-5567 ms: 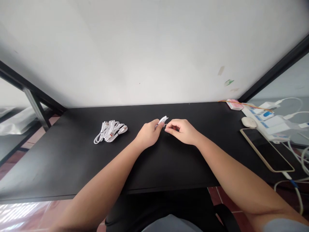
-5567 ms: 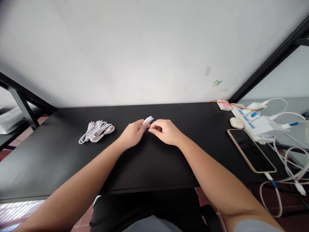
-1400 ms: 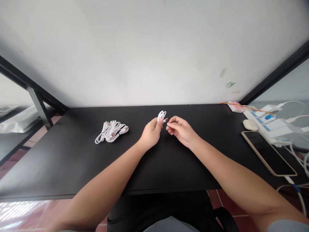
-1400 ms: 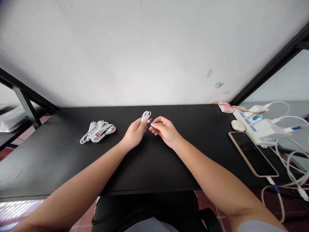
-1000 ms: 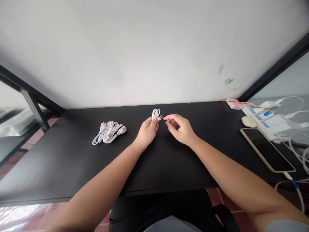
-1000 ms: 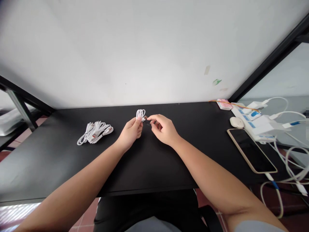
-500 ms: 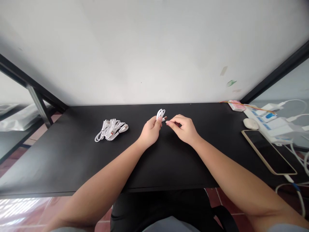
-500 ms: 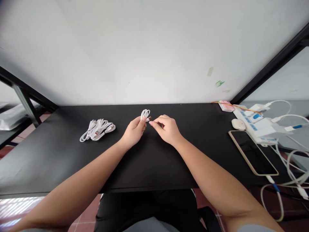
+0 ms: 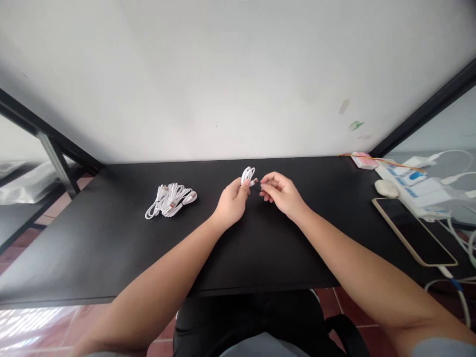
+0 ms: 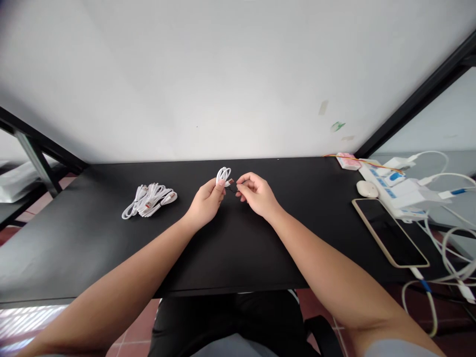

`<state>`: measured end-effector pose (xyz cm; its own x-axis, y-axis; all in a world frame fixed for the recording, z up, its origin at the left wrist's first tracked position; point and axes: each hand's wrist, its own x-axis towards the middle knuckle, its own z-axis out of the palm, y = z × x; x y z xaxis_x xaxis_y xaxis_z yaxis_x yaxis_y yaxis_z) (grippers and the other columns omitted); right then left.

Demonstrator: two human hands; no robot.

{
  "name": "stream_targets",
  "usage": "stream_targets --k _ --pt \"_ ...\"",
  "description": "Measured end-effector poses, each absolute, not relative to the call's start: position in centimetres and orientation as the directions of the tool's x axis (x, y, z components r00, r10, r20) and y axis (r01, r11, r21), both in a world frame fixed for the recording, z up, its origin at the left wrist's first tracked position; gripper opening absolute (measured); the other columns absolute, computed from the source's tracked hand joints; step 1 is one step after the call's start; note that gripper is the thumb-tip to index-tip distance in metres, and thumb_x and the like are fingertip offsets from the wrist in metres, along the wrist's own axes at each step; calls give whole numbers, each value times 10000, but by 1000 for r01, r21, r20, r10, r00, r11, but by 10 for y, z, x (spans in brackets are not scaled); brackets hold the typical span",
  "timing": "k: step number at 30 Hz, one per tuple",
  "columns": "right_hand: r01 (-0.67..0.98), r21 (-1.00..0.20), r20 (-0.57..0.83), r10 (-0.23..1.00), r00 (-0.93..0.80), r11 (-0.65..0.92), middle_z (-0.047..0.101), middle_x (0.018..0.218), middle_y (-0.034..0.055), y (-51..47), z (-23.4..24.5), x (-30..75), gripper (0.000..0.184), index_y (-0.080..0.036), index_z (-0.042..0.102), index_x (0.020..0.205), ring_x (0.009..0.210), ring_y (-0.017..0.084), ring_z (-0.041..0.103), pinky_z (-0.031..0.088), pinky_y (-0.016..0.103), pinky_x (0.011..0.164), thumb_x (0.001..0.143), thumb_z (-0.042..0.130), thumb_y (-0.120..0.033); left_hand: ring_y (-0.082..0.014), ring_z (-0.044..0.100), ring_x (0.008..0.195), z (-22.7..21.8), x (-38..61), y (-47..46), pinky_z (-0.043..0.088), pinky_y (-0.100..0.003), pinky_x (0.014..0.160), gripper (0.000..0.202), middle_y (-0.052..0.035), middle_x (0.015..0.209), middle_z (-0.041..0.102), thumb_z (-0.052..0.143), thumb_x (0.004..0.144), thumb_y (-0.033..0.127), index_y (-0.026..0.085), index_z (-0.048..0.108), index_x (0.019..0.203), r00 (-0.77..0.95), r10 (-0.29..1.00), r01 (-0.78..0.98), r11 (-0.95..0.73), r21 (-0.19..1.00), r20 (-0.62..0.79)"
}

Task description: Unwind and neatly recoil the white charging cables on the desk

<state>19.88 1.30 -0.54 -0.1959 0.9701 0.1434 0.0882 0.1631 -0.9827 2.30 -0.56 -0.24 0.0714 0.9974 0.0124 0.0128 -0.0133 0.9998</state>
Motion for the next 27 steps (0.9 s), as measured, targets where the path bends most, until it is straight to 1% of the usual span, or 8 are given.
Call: stream_targets --k 3,5,7,9,14,17,20,27 --pt "295 -821 454 873 -180 488 679 869 37 7 -1 202 140 -233 672 987 654 143 603 505 299 594 911 629 -342 -78 307 467 -4 22 -3 226 -222 449 412 52 561 382 592 915 553 195 507 729 66 998 -28 23 999 -21" --pt "377 -706 555 799 -230 599 684 979 59 4 4 205 128 -243 700 996 667 143 599 511 314 607 914 626 -308 -73 289 455 -5 21 -2 218 -220 438 421 57 557 372 582 916 569 196 506 736 71 997 -43 32 999 -29" --pt "403 -657 570 770 -287 637 691 1048 67 2 7 207 147 -252 709 1027 684 149 614 519 323 617 903 640 -290 -70 278 449 -6 20 0 211 -220 431 426 59 556 368 575 916 580 196 508 743 73 997 -52 33 998 -30" --pt "410 -683 525 797 -298 604 713 1040 67 3 8 207 192 -249 707 1073 708 164 638 524 323 617 896 657 -305 -69 276 447 -7 19 0 207 -220 427 431 59 556 367 569 917 585 195 509 745 73 997 -56 30 998 -25" --pt "405 -803 336 893 -300 438 725 787 33 7 0 206 207 -220 752 944 626 163 615 506 314 585 899 678 -408 -69 281 452 -7 19 -1 202 -220 429 430 60 558 370 568 915 596 192 531 770 77 997 -55 3 998 1" --pt "378 -798 396 881 -260 470 731 819 30 6 -1 205 198 -229 751 975 623 157 607 512 319 601 894 694 -400 -69 292 455 -6 20 -1 205 -219 433 427 60 562 375 571 914 595 190 538 784 87 996 -49 -2 999 7" --pt "399 -704 520 809 -273 587 732 913 43 4 2 205 179 -242 743 1045 645 152 610 519 320 612 898 702 -337 -70 291 456 -7 20 -1 211 -219 434 437 60 560 372 564 914 603 190 532 773 86 996 -34 -8 999 11" --pt "509 -343 685 581 -439 790 745 936 50 10 5 211 126 -254 760 927 799 199 633 536 381 774 945 637 -232 -68 283 464 -13 18 2 226 -210 435 467 62 569 357 488 941 626 192 514 769 110 993 13 -48 999 46"
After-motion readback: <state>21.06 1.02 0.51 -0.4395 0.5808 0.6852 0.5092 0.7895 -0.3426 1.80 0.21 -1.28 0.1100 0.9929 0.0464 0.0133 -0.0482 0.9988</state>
